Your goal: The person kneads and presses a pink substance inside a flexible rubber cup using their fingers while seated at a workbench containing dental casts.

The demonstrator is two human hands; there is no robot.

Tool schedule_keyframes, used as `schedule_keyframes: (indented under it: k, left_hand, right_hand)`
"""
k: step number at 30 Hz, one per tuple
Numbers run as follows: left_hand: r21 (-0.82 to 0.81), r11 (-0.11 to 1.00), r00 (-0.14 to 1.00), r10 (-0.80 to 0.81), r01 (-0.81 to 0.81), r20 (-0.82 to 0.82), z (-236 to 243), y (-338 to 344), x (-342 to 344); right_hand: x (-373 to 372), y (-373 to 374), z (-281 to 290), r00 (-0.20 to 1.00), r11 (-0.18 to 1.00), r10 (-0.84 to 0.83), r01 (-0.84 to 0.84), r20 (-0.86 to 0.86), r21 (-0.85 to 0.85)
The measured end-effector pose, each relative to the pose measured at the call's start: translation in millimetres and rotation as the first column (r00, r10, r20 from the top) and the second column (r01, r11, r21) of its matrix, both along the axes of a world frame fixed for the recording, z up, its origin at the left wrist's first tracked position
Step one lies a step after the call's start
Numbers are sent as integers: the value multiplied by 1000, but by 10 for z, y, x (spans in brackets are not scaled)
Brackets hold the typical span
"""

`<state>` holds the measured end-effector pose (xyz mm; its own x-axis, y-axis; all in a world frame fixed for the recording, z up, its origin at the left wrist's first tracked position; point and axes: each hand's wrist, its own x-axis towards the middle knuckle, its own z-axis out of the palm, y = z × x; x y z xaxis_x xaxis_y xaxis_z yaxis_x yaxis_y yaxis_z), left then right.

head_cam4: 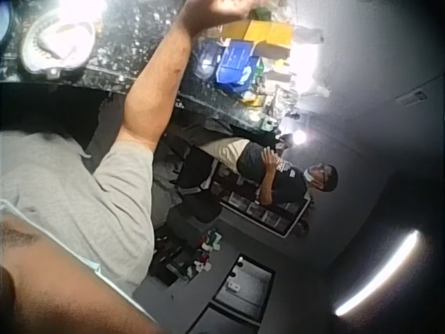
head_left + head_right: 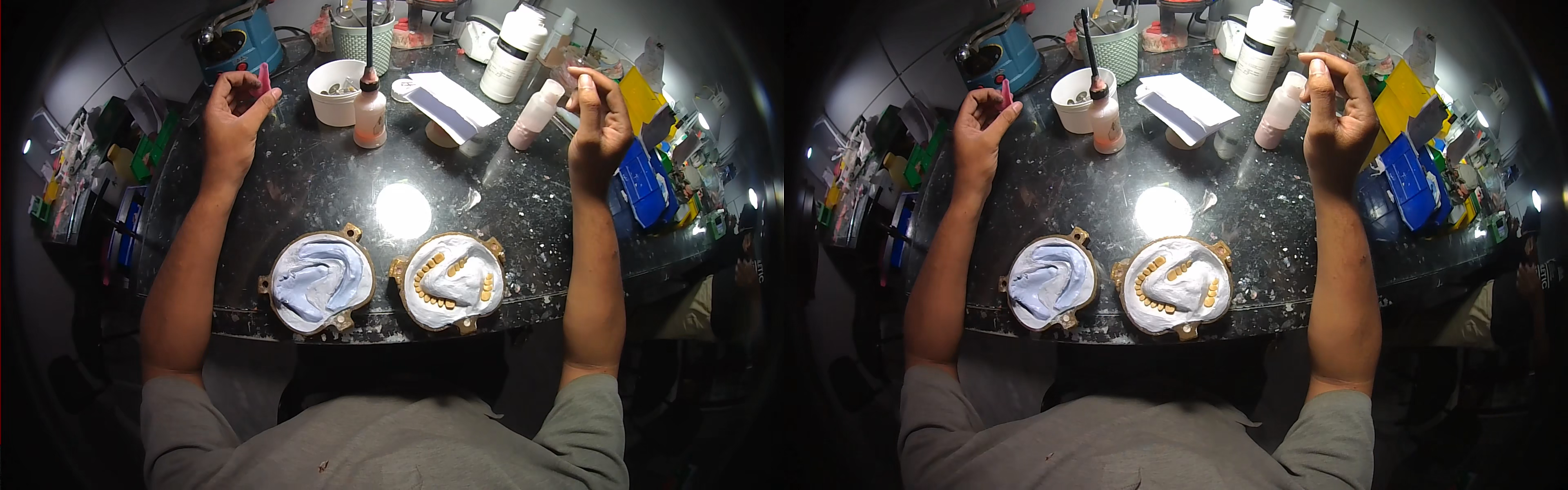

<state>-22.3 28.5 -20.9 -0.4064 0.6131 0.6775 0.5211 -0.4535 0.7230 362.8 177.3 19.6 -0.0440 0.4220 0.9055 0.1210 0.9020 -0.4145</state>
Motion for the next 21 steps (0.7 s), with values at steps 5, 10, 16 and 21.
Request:
schedule_keyframes:
  k: [5,10,16,21]
  left_hand:
    - [-17,1000,1000,-14,15,9,15,-8,34]
    - [-23,998,996,-61,62,70,47,-28,88]
    - [-10,989,987,-147,148,69,20,-26,-5]
    - [-26,997,995,-73,75,63,38,-37,64]
  right_hand:
    - [-7,-12,4,1000,1000,3,-3,-2,8]
    - [-3,-10,5,1000,1000,0,0,-1,-5]
    - [-7,-31,16,1000,1000,-1,1,1,-4]
    - [-7,-12,8,1000,1000,2,-2,-7,-1]
